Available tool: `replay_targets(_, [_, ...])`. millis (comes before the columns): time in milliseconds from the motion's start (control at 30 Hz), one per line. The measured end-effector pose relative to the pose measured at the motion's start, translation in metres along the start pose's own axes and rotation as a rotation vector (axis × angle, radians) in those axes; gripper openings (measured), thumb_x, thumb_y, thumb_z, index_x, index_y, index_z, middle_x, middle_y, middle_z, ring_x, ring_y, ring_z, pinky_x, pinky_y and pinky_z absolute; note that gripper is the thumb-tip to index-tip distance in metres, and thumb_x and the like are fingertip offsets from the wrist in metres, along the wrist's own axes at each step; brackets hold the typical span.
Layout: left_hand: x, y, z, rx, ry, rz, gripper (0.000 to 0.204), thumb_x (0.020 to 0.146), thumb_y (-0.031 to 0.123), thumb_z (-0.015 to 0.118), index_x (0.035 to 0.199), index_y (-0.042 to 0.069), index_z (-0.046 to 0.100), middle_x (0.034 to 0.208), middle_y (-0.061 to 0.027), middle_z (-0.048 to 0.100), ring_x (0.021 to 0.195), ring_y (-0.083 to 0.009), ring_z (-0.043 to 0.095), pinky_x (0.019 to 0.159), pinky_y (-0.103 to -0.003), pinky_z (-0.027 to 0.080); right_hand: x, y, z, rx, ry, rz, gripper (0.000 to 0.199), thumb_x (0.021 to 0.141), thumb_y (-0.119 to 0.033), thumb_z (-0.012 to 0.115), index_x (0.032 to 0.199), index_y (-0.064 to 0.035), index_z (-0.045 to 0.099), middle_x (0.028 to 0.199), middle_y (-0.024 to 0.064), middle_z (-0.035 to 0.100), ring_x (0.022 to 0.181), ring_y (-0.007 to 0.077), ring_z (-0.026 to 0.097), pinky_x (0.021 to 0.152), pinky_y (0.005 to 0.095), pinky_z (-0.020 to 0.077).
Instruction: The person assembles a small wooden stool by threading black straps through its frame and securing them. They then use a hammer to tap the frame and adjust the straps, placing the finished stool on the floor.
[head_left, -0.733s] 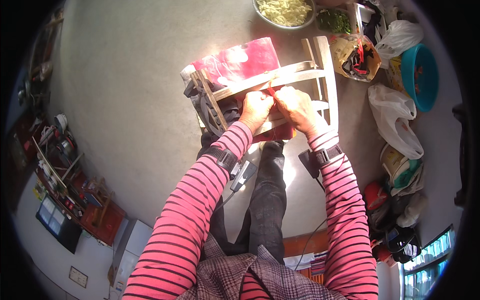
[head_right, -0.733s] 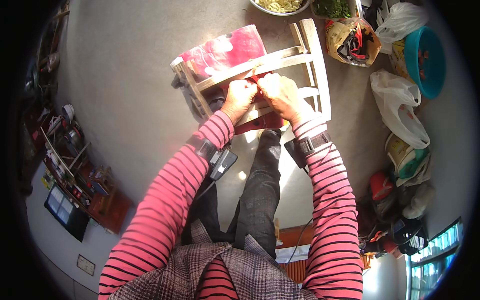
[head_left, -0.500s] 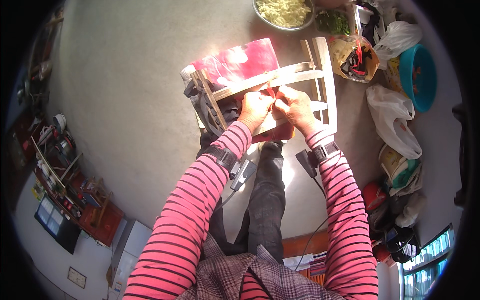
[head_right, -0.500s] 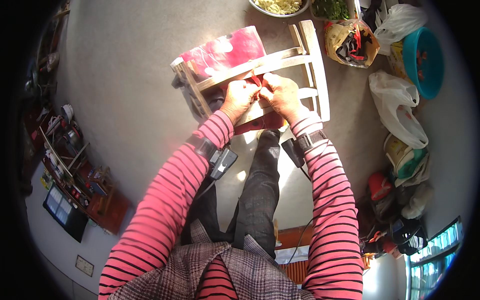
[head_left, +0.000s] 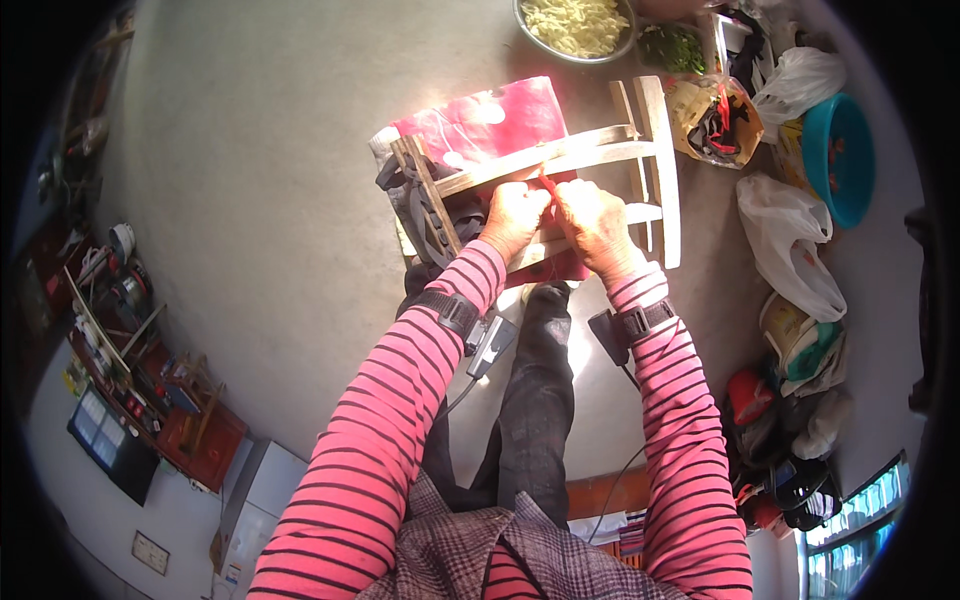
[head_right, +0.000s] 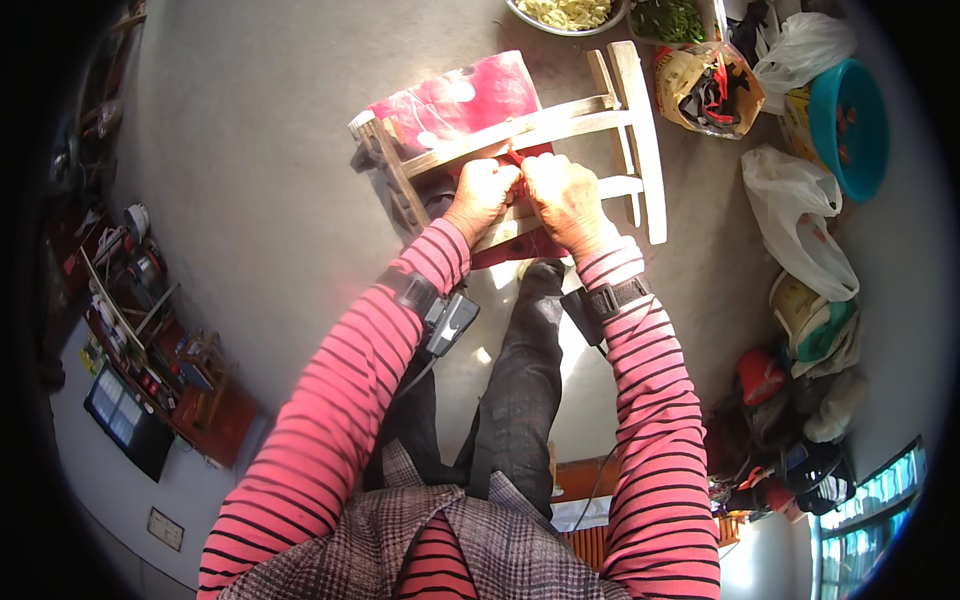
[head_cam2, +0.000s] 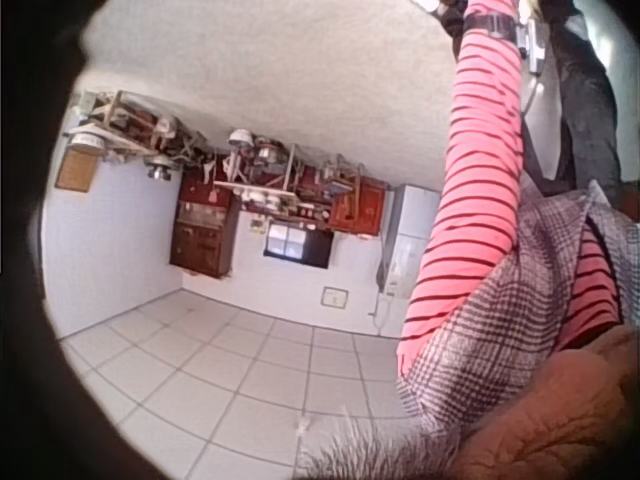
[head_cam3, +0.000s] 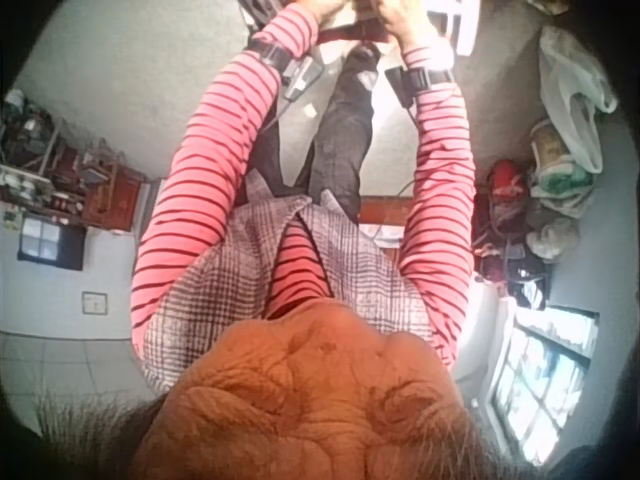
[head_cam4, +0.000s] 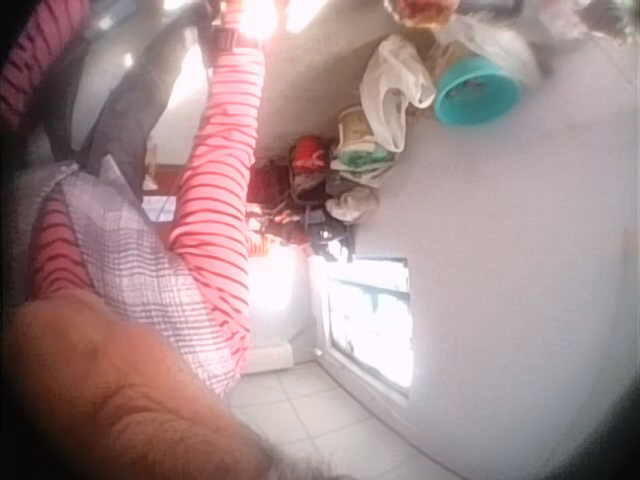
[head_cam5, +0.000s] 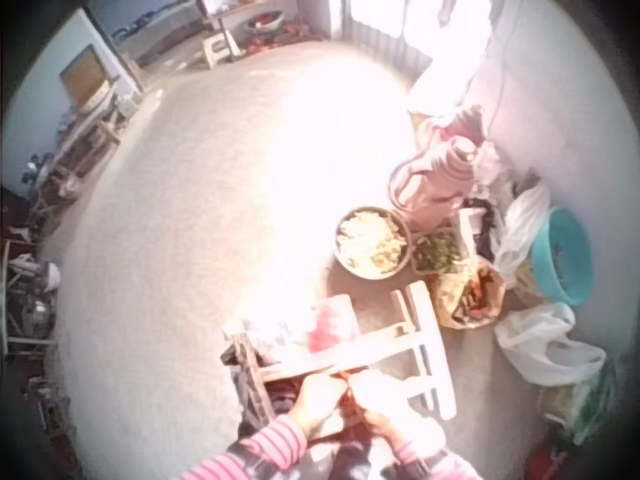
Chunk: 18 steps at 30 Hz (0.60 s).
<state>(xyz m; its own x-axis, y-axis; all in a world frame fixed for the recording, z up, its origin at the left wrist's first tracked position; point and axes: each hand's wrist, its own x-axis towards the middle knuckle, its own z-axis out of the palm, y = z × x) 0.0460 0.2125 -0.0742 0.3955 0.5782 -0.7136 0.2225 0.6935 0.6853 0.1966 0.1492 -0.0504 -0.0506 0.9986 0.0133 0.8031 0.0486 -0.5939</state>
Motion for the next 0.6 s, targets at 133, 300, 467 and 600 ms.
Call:
replay_targets(133, [0.001,-0.004,0.004,-0.073,0.014,0.016,0.019,0.089,0.014,0.066,0.079,-0.001,0.069,0.067,-0.0029,0.062,0.057,-0.01,0.055,0.052,-0.026,0.042,0.004,-0.002,0.005,0.16,0.034,0.219,0.014,0.083,-0.018,0.068,0.087,-0.0063,0.06,0.075,0.0124,0.061,0.07,0.0302,0.063,0.062,0.0415,0.0503])
replay_targets(300, [-0.001,-0.001,0.006,-0.099,0.021,0.005,0.021,0.089,0.017,0.067,0.08,-0.002,0.07,0.066,-0.0029,0.062,0.058,-0.0099,0.056,0.053,-0.026,0.042,0.003,-0.006,0.009,0.456,0.079,0.567,0.019,0.084,-0.017,0.072,0.08,-0.004,0.059,0.072,0.014,0.064,0.064,0.031,0.065,0.062,0.0394,0.0508])
replay_targets(467, [-0.001,0.001,0.002,-0.026,0.026,-0.011,0.022,0.089,0.017,0.066,0.077,-0.001,0.068,0.065,-0.0029,0.061,0.057,-0.0102,0.054,0.052,-0.026,0.042,0.001,-0.009,0.0,0.474,0.12,0.516,0.009,0.085,-0.007,0.069,0.088,-0.0034,0.062,0.08,0.0135,0.066,0.07,0.0304,0.066,0.065,0.0382,0.0527])
replay_targets(600, [0.001,-0.004,0.001,-0.053,0.022,-0.011,0.022,0.09,0.017,0.065,0.075,0.0,0.066,0.065,-0.0029,0.06,0.055,-0.0108,0.053,0.052,-0.026,0.042,0.004,-0.008,-0.003,0.239,0.088,0.187,0.018,0.084,-0.007,0.067,0.101,-0.0071,0.064,0.085,0.0126,0.062,0.076,0.0302,0.064,0.067,0.0406,0.0528])
